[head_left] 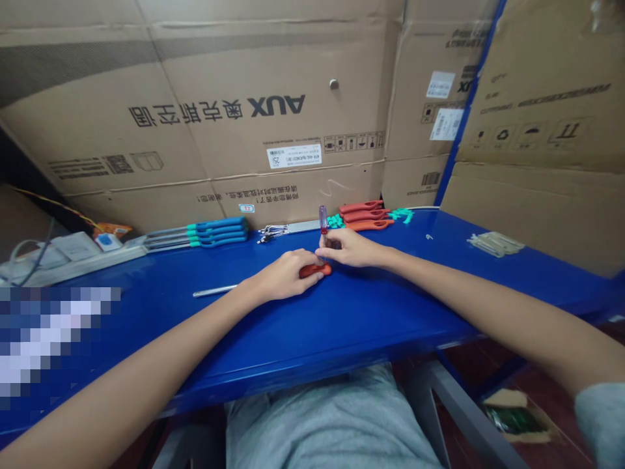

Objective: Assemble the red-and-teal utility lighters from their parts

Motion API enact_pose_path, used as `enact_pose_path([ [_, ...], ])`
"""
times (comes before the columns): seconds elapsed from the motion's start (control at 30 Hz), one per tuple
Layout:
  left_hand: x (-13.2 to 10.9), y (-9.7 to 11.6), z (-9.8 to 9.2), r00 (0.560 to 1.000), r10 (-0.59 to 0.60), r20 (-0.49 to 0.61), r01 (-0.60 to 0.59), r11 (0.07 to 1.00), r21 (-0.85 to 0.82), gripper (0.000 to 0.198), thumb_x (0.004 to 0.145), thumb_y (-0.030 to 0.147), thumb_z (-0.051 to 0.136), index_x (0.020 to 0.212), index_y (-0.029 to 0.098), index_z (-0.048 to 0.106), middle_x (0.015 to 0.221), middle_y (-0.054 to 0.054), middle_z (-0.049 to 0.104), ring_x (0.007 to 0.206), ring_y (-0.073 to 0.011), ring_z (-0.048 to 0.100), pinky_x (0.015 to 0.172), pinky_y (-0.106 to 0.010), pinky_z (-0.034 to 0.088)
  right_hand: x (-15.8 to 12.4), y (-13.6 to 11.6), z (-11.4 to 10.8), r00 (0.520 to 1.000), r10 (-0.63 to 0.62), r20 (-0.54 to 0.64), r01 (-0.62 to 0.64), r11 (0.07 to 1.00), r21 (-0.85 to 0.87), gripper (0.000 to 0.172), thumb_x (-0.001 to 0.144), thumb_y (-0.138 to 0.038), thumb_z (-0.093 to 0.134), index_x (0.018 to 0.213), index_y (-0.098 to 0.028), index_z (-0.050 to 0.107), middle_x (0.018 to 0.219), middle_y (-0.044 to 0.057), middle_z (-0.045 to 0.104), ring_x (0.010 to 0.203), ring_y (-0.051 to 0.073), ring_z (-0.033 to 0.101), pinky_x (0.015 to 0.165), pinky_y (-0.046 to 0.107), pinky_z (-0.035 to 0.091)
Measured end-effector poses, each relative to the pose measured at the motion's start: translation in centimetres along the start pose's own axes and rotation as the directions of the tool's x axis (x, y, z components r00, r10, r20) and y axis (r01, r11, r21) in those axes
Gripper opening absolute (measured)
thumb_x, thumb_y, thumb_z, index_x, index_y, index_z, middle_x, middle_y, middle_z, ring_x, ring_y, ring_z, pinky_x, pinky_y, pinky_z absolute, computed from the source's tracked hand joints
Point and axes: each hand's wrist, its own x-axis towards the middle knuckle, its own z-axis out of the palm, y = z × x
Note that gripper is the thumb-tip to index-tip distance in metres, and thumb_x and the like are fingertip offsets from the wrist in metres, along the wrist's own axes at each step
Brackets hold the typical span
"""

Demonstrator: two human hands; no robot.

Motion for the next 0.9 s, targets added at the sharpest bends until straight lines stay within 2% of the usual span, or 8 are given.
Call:
enact_pose_path([
  [0.13,0.0,0.1,-0.1,1.000,0.000,0.001,0.000,1.000,-0.017,0.023,0.093,0.031,0.052,0.103,0.018,0.067,0.099,-0.006,0.071,0.089,-0.0187,0.064,0.080,-0.028,0.047,0.0,-0.2,-0.6,0.990,0.038,0.138,-0.068,0.974,0.217,0.016,0.082,-0.029,0.060,0.076,-0.015,0.055,0.063,-0.002,0.057,0.053,0.009,0.050,0.053,0.023,0.043],
  [0.2,0.0,0.1,-0.1,1.000,0.011,0.000,-0.011,0.999,-0.036,0.022,0.093,0.030,0.051,0.104,0.018,0.066,0.103,-0.006,0.071,0.092,-0.0186,0.065,0.083,-0.029,0.047,0.0,-0.2,-1.1,0.977,0.051,0.205,-0.106,0.958,0.266,0.015,0.081,-0.029,0.061,0.078,-0.014,0.058,0.065,-0.001,0.059,0.054,0.009,0.052,0.053,0.023,0.046],
  [0.27,0.0,0.2,-0.1,1.000,0.025,0.000,-0.025,0.998,-0.051,0.022,0.093,0.030,0.051,0.105,0.018,0.066,0.106,-0.005,0.071,0.095,-0.0186,0.065,0.086,-0.029,0.047,0.0,-0.2,-1.6,0.972,0.075,0.224,-0.137,0.951,0.276,0.014,0.080,-0.027,0.062,0.081,-0.013,0.061,0.067,0.000,0.060,0.056,0.010,0.055,0.054,0.024,0.048],
  [0.47,-0.1,0.0,0.0,1.000,0.010,-0.005,-0.011,0.999,-0.043,0.024,0.093,0.032,0.051,0.106,0.018,0.066,0.107,-0.005,0.071,0.098,-0.0197,0.065,0.088,-0.030,0.047,-0.1,-0.2,-2.0,0.979,0.111,0.172,-0.152,0.956,0.250,0.010,0.077,-0.020,0.062,0.083,-0.012,0.066,0.075,0.002,0.064,0.058,0.009,0.056,0.052,0.022,0.048],
  [0.63,0.0,0.0,0.0,1.000,0.014,-0.002,-0.014,0.999,-0.047,0.024,0.093,0.031,0.051,0.105,0.018,0.066,0.106,-0.005,0.071,0.097,-0.0198,0.065,0.087,-0.030,0.048,-0.1,-0.4,-1.6,0.983,0.099,0.153,-0.131,0.966,0.223,0.015,0.079,-0.021,0.060,0.089,-0.013,0.067,0.071,0.001,0.062,0.060,0.010,0.055,0.051,0.022,0.046],
  [0.77,0.0,0.1,-0.1,1.000,0.013,-0.001,-0.013,0.999,-0.040,0.023,0.092,0.031,0.051,0.106,0.019,0.066,0.107,-0.005,0.071,0.098,-0.0199,0.065,0.087,-0.030,0.047,-0.1,-0.3,-1.5,0.991,0.071,0.111,-0.088,0.982,0.164,0.015,0.078,-0.026,0.062,0.081,-0.012,0.066,0.077,0.004,0.065,0.061,0.011,0.054,0.053,0.024,0.045],
  [0.9,-0.1,0.1,-0.1,1.000,0.001,-0.004,-0.001,1.000,-0.025,0.023,0.093,0.032,0.051,0.104,0.019,0.066,0.104,-0.006,0.071,0.094,-0.0194,0.064,0.084,-0.029,0.047,-0.1,-0.3,-1.1,1.000,0.005,0.021,-0.006,0.999,0.050,0.018,0.076,-0.030,0.065,0.071,-0.013,0.062,0.071,0.004,0.065,0.067,0.014,0.057,0.064,0.028,0.045],
])
